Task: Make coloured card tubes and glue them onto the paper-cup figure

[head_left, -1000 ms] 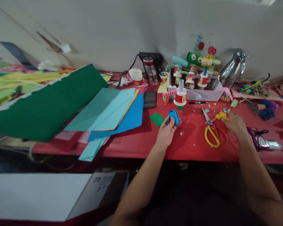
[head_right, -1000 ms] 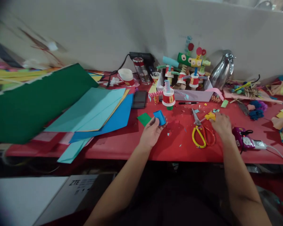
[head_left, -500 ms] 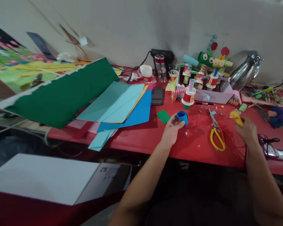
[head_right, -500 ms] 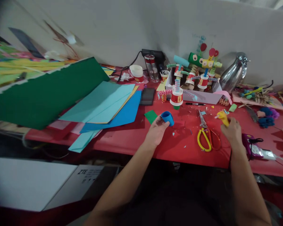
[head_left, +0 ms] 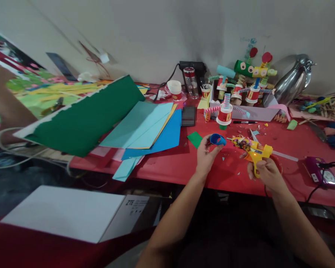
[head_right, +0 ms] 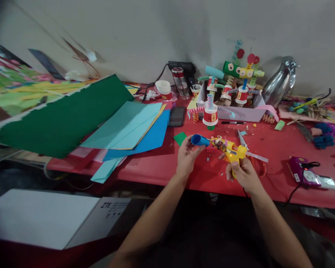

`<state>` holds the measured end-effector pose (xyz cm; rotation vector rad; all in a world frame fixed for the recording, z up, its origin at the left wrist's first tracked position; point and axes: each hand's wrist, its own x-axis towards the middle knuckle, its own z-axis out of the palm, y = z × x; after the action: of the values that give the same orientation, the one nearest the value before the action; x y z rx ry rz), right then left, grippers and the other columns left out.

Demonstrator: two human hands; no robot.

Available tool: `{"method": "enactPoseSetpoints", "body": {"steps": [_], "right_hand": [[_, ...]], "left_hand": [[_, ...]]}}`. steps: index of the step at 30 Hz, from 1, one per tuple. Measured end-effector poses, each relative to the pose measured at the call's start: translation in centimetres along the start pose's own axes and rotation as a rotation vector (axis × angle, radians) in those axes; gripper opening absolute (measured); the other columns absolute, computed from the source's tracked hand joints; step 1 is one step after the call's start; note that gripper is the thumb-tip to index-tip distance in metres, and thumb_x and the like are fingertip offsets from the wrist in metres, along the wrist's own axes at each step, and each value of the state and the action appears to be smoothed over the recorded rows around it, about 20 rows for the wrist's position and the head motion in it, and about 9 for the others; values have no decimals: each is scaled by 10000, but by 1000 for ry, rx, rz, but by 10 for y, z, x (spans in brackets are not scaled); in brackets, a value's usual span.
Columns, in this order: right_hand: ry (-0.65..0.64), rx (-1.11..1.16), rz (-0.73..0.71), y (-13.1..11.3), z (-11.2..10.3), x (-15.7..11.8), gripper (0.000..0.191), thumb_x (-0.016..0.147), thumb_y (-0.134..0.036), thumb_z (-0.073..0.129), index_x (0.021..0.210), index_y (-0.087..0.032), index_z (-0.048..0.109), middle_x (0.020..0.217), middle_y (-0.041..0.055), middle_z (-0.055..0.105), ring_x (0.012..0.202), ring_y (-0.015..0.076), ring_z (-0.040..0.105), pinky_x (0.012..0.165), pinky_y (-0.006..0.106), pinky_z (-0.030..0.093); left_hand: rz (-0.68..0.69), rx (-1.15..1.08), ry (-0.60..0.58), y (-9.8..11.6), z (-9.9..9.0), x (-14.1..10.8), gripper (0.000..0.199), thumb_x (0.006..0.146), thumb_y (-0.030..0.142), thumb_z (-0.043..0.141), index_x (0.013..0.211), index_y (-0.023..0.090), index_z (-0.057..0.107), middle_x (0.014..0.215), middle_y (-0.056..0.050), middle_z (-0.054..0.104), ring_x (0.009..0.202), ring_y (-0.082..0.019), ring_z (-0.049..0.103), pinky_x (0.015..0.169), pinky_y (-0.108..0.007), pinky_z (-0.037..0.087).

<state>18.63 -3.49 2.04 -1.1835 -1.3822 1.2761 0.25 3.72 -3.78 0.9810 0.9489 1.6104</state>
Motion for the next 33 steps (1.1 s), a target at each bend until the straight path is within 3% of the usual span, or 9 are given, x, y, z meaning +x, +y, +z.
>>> {"method": "enactPoseSetpoints", "body": {"steps": [12,17,22,33], "right_hand": [[6,-27,-5,9,8,5,703,760,-858,451,862,-191,652,423,-33,471,366,123,379,418,289,320],[6,-48,-32,10,12,8,671,777,-842,449,774,-196,632,416,-24,476,387,132,413,440,301,350],[61,-59,-73,12,16,8,608,807,-793,479,811,-202,622,487,-26,523,360,103,396,424,282,357],[123,-170,-83,16,16,5,597,831,-775,462,661,-210,559,430,-24,480,375,117,447,458,277,409]], "left_hand": [[22,51,-32,0,1,-2,371,615,239,843,941,227,666,956,-31,707,913,-203,654,883,-355,501],[32,63,-48,0,0,-3,355,628,239,840,945,233,683,957,-40,709,904,-203,657,874,-351,507],[27,44,-49,1,0,-4,360,635,241,838,955,234,672,950,-31,701,905,-199,657,870,-345,509],[65,39,4,1,1,-3,379,639,290,851,957,223,656,983,-45,705,959,-207,668,896,-361,529]]}}
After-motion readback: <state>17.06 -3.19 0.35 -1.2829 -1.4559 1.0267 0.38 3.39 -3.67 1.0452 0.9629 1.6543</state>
